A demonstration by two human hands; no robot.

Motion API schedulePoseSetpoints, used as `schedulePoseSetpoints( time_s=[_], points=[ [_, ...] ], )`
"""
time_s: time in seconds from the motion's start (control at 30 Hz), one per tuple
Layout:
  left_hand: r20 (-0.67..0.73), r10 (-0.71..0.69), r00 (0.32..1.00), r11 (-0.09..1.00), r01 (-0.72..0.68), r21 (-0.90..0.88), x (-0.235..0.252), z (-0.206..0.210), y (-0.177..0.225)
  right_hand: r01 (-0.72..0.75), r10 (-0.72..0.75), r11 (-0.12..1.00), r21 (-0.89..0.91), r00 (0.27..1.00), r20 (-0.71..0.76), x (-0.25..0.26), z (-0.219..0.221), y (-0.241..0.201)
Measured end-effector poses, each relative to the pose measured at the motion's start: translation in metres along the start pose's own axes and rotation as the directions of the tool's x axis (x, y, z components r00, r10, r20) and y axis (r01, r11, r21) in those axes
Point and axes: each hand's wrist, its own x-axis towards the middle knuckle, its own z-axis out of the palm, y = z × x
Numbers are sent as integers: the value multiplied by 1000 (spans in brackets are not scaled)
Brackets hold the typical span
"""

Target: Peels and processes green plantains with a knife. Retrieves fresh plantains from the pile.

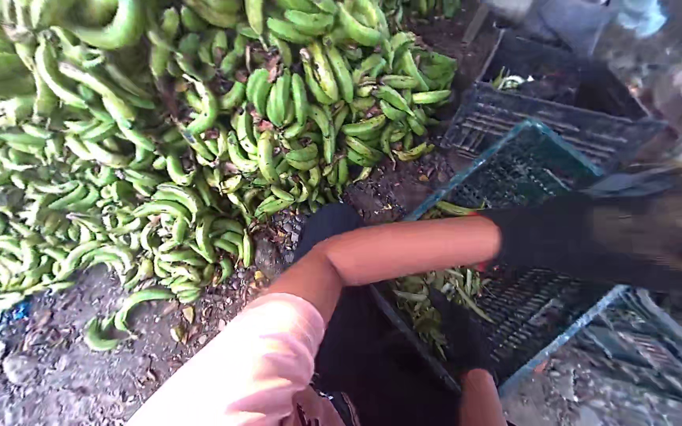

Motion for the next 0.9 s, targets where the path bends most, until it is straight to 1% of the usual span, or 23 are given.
schedulePoseSetpoints(
  time_s=[0.03,0.07,0.1,0.17,0.23,0.27,0.3,0.33,0.4,0.43,0.47,0.5,0.53,0.57,0.6,0.63,0.67,0.7,0.73,0.77,0.8,0.83,0.9],
  points=[
    [64,-9,998,990,0,140,-17,-30,9,-1,1,1000,-10,1000,12,3,2,0],
    [106,-80,991,973,55,223,-36,-61,12,2,-1,1000,-15,1000,26,7,7,2],
    [115,-198,973,949,161,271,-58,-92,10,8,-6,1000,-30,999,48,10,11,2],
    [64,-480,875,828,428,361,-118,-152,-7,40,-32,995,-92,995,90,13,19,1],
    [-66,-685,725,607,619,498,-200,-211,-12,73,-49,984,-161,988,146,13,25,-1],
    [-143,-790,596,450,722,525,-247,-237,-6,80,-52,984,-159,983,174,13,27,-1],
    [-222,-872,436,275,813,513,-296,-258,6,84,-53,984,-158,980,192,14,31,-1],
    [-303,-917,258,90,876,474,-346,-272,22,92,-62,984,-152,980,189,14,35,-1],
    [-408,-908,-89,-244,907,344,-443,-280,60,122,-98,981,-150,982,160,14,41,-4],
    [-427,-873,-235,-380,877,293,-490,-278,75,146,-120,975,-168,980,156,13,43,-10],
    [-411,-828,-382,-498,837,226,-527,-274,91,174,-142,965,-198,976,166,10,46,-16],
    [-374,-775,-509,-592,792,149,-553,-268,108,187,-146,952,-242,973,178,4,48,-24],
    [-336,-726,-599,-656,751,78,-571,-261,122,162,-118,950,-267,977,175,-9,45,-39],
    [-311,-681,-663,-702,712,21,-580,-255,133,144,-100,953,-266,980,172,-24,40,-56],
    [-306,-643,-702,-733,679,-18,-586,-252,137,172,-134,946,-275,979,151,-37,38,-67],
    [-325,-614,-719,-746,664,-59,-592,-250,137,235,-225,926,-296,972,67,-45,44,-68],
    [-363,-586,-724,-746,657,-106,-599,-249,132,332,-373,868,-368,927,-45,-51,53,-66],
    [-426,-557,-713,-731,664,-154,-606,-251,124,360,-426,819,-447,903,-52,-68,51,-84],
    [-505,-524,-685,-701,684,-200,-610,-257,113,240,-135,830,-504,962,235,-97,24,-140],
    [-572,-484,-662,-676,698,-235,-606,-265,101,113,31,868,-484,960,280,-119,17,-181],
    [-634,-445,-633,-641,719,-268,-598,-277,88,29,77,911,-411,968,239,-134,16,-202],
    [-692,-408,-596,-607,743,-281,-589,-290,74,2,71,939,-343,977,200,-139,16,-208],
    [-786,-330,-523,-572,773,-274,-566,-319,46,31,5,976,-214,986,165,-124,7,-197]
  ],
)
